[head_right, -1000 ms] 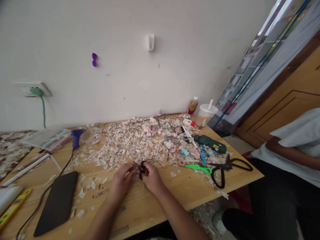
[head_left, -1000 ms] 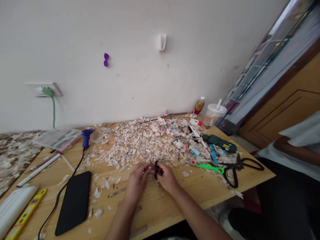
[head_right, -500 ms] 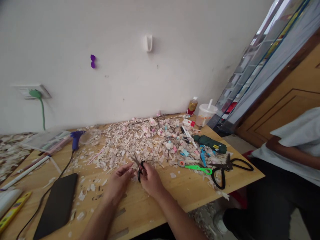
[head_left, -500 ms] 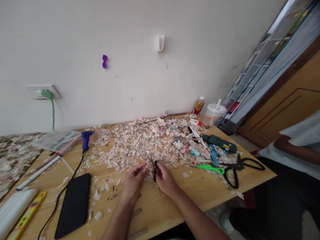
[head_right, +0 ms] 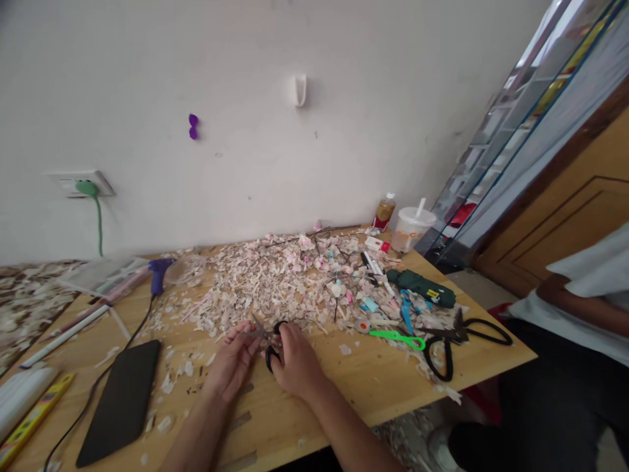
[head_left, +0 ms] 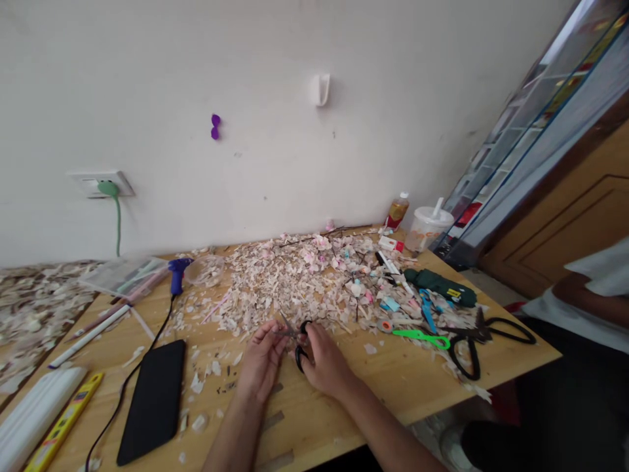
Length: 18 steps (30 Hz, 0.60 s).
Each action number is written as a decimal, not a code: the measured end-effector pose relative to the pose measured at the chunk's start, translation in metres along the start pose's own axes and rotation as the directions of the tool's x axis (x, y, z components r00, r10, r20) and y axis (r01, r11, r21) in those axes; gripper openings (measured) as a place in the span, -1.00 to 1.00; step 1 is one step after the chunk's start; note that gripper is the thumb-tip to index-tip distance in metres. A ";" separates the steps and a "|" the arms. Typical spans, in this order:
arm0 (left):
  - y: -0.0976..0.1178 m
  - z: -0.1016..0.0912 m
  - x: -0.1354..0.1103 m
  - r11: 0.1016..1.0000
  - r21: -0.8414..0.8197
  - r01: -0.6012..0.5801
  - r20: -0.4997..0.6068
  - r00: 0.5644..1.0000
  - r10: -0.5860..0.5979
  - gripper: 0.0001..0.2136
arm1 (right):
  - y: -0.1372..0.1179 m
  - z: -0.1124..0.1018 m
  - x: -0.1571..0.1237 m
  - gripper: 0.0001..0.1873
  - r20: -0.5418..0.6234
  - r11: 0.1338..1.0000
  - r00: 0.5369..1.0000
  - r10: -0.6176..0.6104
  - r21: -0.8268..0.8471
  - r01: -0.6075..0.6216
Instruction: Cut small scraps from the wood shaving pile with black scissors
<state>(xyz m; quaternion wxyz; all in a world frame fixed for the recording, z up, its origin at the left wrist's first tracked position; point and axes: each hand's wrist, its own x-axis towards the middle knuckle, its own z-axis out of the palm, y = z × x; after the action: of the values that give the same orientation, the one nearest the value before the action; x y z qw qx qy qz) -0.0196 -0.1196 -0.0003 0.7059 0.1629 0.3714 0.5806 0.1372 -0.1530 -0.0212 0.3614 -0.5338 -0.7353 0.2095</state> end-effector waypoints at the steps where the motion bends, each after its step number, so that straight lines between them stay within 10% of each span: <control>1: 0.000 0.000 0.000 1.000 -0.009 -0.001 -0.006 1.000 0.001 -0.77 | 0.001 0.001 0.000 -0.66 -0.006 1.000 1.000 0.000 -0.012 -0.001; 18: -0.010 0.003 0.000 0.997 -0.022 -0.067 -0.035 0.997 0.067 -0.72 | 0.002 0.000 0.005 -0.79 0.015 0.998 0.998 0.057 -0.023 -0.057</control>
<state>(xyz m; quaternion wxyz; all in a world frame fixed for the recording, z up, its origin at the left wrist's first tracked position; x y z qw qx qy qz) -0.0101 -0.1220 -0.0049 0.6815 0.1569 0.3709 0.6111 0.1372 -0.1478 -0.0212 0.3434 -0.5567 -0.7250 0.2156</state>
